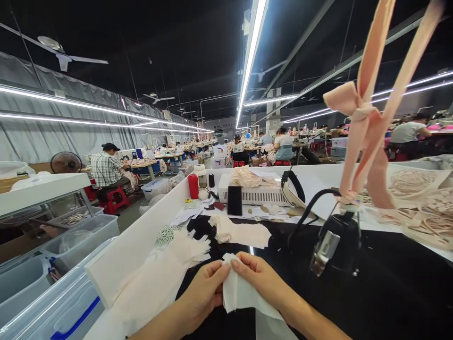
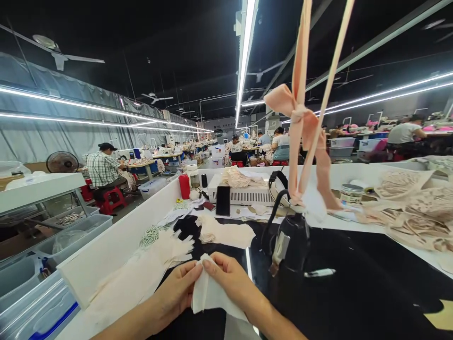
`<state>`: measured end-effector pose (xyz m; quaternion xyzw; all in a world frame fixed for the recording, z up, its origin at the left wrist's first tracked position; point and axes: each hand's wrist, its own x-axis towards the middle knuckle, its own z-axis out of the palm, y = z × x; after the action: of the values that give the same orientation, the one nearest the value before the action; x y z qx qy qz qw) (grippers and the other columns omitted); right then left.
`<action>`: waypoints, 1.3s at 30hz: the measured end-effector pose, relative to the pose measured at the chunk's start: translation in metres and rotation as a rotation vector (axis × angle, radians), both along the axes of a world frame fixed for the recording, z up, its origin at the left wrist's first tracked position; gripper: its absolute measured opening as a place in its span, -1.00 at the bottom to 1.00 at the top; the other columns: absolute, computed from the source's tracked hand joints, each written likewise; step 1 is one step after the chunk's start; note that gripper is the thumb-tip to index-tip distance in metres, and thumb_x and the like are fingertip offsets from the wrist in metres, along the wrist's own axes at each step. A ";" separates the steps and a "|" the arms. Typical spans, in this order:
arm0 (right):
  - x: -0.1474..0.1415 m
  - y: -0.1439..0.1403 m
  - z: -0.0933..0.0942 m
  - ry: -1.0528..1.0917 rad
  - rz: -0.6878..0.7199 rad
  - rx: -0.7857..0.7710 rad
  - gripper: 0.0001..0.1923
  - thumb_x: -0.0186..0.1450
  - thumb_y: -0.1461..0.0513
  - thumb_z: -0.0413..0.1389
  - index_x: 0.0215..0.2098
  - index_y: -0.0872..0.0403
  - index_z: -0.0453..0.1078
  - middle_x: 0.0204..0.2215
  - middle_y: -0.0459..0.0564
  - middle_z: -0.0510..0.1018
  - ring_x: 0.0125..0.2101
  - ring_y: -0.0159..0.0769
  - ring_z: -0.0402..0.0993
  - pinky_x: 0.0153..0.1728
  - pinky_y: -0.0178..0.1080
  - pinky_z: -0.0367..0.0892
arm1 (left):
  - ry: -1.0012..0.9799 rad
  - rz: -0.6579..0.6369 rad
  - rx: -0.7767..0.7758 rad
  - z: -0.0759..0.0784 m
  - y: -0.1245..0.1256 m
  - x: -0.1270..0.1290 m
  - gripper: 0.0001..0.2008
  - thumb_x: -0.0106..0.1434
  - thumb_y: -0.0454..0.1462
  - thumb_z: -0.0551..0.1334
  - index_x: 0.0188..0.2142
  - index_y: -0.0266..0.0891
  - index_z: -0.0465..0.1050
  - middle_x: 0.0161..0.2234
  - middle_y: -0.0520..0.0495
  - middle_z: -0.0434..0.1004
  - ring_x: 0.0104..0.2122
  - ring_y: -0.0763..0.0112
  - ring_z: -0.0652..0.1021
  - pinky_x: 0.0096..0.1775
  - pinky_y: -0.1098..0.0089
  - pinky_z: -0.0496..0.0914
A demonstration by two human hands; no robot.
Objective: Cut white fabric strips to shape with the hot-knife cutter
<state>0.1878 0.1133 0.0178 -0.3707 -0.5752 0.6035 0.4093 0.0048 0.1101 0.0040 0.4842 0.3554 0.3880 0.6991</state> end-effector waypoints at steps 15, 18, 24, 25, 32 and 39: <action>0.088 0.114 -0.012 -0.449 -0.527 0.244 -0.67 0.35 0.06 0.25 -0.02 0.07 0.45 -0.44 -0.19 0.47 -0.43 -0.34 0.42 -0.35 -0.27 0.33 | 0.484 0.229 0.263 0.012 0.167 0.013 -0.70 0.49 -0.11 0.28 0.05 -0.29 0.48 -0.05 -0.12 0.55 -0.18 0.29 0.61 -0.15 0.22 0.58; 0.095 0.139 -0.020 -0.572 -0.577 0.300 -0.71 0.43 0.10 0.23 0.01 0.10 0.45 -0.24 -0.07 0.57 -0.30 -0.29 0.54 -0.20 -0.15 0.49 | 0.594 0.230 0.269 0.005 0.185 0.012 -0.67 0.49 -0.12 0.29 0.11 -0.27 0.46 0.03 -0.15 0.53 -0.09 0.22 0.61 -0.07 0.15 0.58; 0.096 0.158 -0.044 -0.799 -0.571 0.440 -0.69 0.46 0.11 0.22 0.07 0.10 0.46 0.02 0.06 0.58 -0.05 -0.15 0.58 0.00 0.01 0.54 | 0.728 0.187 0.240 -0.017 0.192 0.005 -0.65 0.48 -0.13 0.30 0.15 -0.26 0.44 0.08 -0.18 0.51 -0.03 0.18 0.60 -0.03 0.10 0.57; 0.095 0.157 -0.047 -0.832 -0.573 0.468 -0.69 0.46 0.11 0.22 0.08 0.10 0.46 0.05 0.07 0.57 -0.01 -0.13 0.57 0.03 0.03 0.52 | 0.739 0.182 0.239 -0.019 0.192 0.004 -0.65 0.48 -0.13 0.30 0.15 -0.26 0.44 0.09 -0.18 0.51 -0.03 0.18 0.60 -0.02 0.10 0.57; 0.086 0.140 -0.049 -0.965 -0.578 0.654 -0.72 0.46 0.14 0.22 0.08 0.07 0.48 0.13 0.08 0.54 0.13 -0.06 0.49 0.17 0.13 0.42 | 0.780 0.277 0.370 -0.012 0.194 0.001 -0.64 0.48 -0.14 0.30 0.16 -0.26 0.44 0.10 -0.19 0.50 -0.03 0.18 0.60 -0.03 0.10 0.57; 0.055 0.134 -0.057 -0.958 -0.476 0.765 -0.73 0.47 0.16 0.21 0.08 0.08 0.48 0.07 0.07 0.57 0.04 -0.12 0.56 0.08 0.06 0.51 | 0.879 0.312 0.815 0.031 0.173 0.020 -0.72 0.51 -0.15 0.26 0.10 -0.25 0.48 0.09 -0.18 0.52 0.03 0.17 0.57 0.08 0.04 0.51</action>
<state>0.2430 0.2474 -0.0388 -0.5437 -0.7701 0.0175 0.3332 0.0244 0.2830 0.0352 0.7692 0.4999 0.3543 0.1813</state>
